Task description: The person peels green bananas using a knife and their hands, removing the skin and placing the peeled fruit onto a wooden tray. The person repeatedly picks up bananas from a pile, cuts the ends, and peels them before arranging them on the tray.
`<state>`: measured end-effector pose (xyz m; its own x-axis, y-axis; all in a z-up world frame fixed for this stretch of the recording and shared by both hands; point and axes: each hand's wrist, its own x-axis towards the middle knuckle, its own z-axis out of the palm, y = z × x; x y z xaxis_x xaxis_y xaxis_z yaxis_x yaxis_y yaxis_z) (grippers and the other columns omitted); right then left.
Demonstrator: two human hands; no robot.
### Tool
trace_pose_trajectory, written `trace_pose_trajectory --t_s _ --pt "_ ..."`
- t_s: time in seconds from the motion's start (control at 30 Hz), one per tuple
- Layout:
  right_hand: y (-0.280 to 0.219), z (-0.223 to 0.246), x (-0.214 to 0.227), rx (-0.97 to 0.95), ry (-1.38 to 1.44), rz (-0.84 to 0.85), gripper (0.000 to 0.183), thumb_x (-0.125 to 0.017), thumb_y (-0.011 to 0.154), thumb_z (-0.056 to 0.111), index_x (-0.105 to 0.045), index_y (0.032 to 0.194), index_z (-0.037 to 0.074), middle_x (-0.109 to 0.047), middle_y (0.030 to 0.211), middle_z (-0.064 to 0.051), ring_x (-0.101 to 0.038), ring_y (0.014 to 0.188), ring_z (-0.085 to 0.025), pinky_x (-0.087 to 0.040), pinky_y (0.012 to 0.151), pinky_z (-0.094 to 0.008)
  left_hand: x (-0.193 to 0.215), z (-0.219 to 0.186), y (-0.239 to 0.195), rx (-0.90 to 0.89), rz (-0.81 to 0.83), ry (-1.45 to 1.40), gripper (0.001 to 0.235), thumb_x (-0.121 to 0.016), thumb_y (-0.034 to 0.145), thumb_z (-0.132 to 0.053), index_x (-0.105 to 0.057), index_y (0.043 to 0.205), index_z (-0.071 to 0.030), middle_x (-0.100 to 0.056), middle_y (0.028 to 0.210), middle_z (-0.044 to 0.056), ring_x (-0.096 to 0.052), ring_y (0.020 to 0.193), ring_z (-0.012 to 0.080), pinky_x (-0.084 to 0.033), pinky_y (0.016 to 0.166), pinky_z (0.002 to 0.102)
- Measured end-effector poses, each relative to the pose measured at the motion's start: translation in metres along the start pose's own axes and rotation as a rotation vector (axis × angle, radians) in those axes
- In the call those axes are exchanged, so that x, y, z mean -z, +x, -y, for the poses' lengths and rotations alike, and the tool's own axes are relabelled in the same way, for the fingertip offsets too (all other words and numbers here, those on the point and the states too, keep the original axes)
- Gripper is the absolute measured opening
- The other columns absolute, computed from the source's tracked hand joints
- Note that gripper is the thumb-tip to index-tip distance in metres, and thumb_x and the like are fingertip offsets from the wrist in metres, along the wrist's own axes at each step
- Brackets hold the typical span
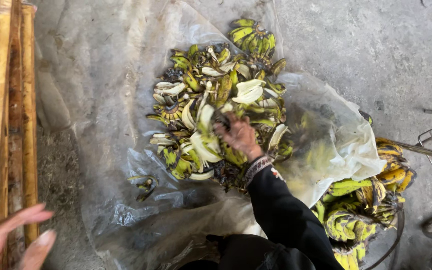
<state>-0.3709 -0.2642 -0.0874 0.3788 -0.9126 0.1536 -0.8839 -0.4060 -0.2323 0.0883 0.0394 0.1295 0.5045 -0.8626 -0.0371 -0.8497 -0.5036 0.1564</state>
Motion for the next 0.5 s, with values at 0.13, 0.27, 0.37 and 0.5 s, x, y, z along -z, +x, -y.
trace_pose_trajectory --t_s 0.13,0.27,0.37,0.5 --pt "-0.037 0.034 0.036 0.461 0.06 -0.291 0.061 -0.046 0.11 0.069 -0.053 0.138 0.015 -0.066 0.121 -0.011 -0.064 0.091 -0.02 -0.055 0.092 -0.041 0.008 -0.07 0.004 -0.464 0.229 0.039 0.062 -0.065 0.088 -0.054 -0.054 0.145 -0.031 -0.069 0.133 -0.006 -0.066 0.122 0.0123 -0.039 0.12 0.044" --pt "-0.036 0.03 0.081 0.328 0.284 0.19 0.084 -0.062 0.089 0.059 -0.045 0.148 0.001 -0.065 0.1 -0.019 -0.049 0.049 -0.012 -0.048 0.041 -0.03 -0.004 -0.111 0.058 -0.685 0.495 0.085 0.061 -0.058 0.09 -0.049 -0.05 0.147 -0.027 -0.062 0.134 -0.002 -0.063 0.115 0.0143 -0.038 0.107 0.049" --pt "-0.015 -0.02 0.083 0.15 -0.08 0.283 0.045 -0.056 0.108 0.039 -0.051 0.144 0.011 -0.065 0.078 -0.005 -0.048 0.05 -0.014 -0.042 0.043 -0.027 -0.029 -0.13 0.119 -0.565 0.713 0.113 0.056 -0.057 0.094 -0.047 -0.049 0.147 -0.029 -0.063 0.13 -0.001 -0.064 0.117 0.017 -0.04 0.109 0.049" --pt "0.029 -0.126 0.076 -0.09 0.831 0.239 0.03 -0.066 0.095 0.017 -0.069 0.124 0.01 -0.073 0.09 -0.003 -0.062 0.066 -0.007 -0.055 0.051 -0.019 -0.104 -0.158 0.207 -0.578 0.454 -0.118 0.049 -0.061 0.092 -0.04 -0.057 0.135 -0.017 -0.06 0.137 0.009 -0.053 0.129 0.0313 -0.037 0.106 0.059"
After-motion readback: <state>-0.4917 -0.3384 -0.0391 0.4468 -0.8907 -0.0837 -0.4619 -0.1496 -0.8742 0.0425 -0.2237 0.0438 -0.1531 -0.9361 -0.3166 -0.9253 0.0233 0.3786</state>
